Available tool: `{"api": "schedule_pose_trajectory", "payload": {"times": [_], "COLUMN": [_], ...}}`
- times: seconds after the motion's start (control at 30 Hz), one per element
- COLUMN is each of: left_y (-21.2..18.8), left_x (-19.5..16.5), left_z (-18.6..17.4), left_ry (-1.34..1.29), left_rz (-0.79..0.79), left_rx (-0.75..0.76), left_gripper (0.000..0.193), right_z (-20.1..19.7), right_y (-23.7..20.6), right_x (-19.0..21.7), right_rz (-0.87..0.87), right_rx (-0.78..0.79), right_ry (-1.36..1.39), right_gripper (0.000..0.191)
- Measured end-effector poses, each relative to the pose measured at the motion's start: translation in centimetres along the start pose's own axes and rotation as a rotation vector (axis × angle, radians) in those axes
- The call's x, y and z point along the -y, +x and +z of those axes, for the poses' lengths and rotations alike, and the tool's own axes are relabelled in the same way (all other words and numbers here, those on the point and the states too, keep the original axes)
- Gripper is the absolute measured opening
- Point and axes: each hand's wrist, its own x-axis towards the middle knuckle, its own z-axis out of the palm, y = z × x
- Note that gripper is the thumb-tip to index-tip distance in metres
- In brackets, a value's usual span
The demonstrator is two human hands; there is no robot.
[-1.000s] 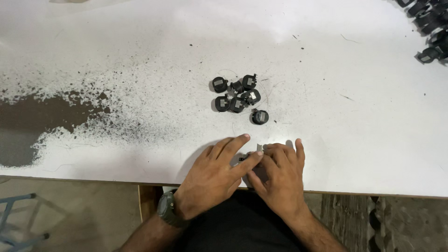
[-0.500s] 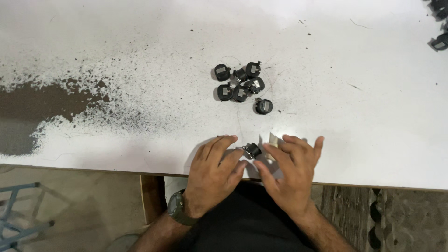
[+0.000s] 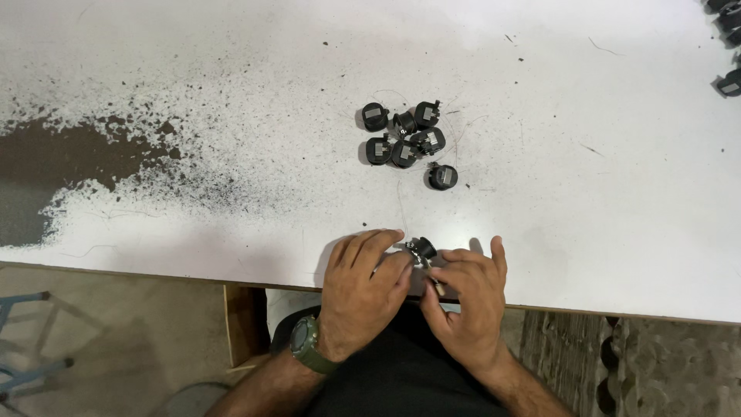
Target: The person uses a small sanding block to deburr and smooth the edges of black metal parts on a white table. They handle each part individually, rotating it to sand different sides, then place finished pieces aside. The person also clears debris from the table surface during the process.
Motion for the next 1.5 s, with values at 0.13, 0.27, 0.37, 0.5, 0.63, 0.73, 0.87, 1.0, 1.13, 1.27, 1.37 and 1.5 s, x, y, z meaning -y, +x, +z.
{"api": "schedule_pose_trajectory", "payload": {"times": [0.13,0.27,0.37,0.5,0.63,0.73,0.87,1.0,1.13,1.27,1.37,1.5], "left_y": [0.4,0.6,0.6,0.3,-0.1,-0.3,-0.2,0.2,0.4,0.5,0.5,0.3], "left_x": [-0.3,-0.5,-0.5,-0.2,0.1,0.1,0.1,0.1,0.2,0.3,0.4,0.6], "left_z": [0.0,-0.2,-0.2,-0.1,0.1,0.2,0.2,0.2,0.2,0.3,0.4,0.3], "left_ry": [0.025,0.010,-0.004,-0.013,0.039,0.047,0.050,0.025,-0.034,-0.032,-0.029,-0.061], "left_rz": [0.000,-0.007,0.004,0.048,0.118,0.155,0.158,0.069,-0.043,-0.051,-0.050,-0.064], "left_rx": [-0.006,-0.027,-0.048,-0.039,-0.012,-0.041,-0.087,-0.064,-0.011,0.037,0.032,0.046], "left_gripper": [0.023,0.019,0.020,0.021,0.020,0.020,0.018,0.016,0.013,0.011,0.012,0.009], "right_z": [0.1,0.0,-0.1,-0.2,-0.1,0.0,-0.1,0.0,0.3,0.4,0.7,1.2], "right_y": [0.3,0.5,0.7,0.9,0.9,0.9,0.9,0.9,0.6,-0.3,-0.8,-1.1], "right_x": [0.2,0.4,0.6,0.7,0.6,0.6,0.7,0.7,0.4,-0.2,-0.7,-1.0], "right_rz": [-0.011,0.000,0.003,0.018,0.028,0.019,0.017,0.021,-0.002,-0.099,-0.147,-0.148], "right_rx": [-0.013,-0.023,-0.026,-0.025,-0.015,-0.018,-0.016,-0.021,-0.033,-0.058,-0.027,-0.024], "right_ry": [0.021,0.044,0.043,0.042,0.035,0.037,0.028,0.045,0.023,0.046,0.078,0.068], "right_gripper": [0.036,0.036,0.036,0.034,0.031,0.030,0.030,0.031,0.034,0.036,0.037,0.039]}}
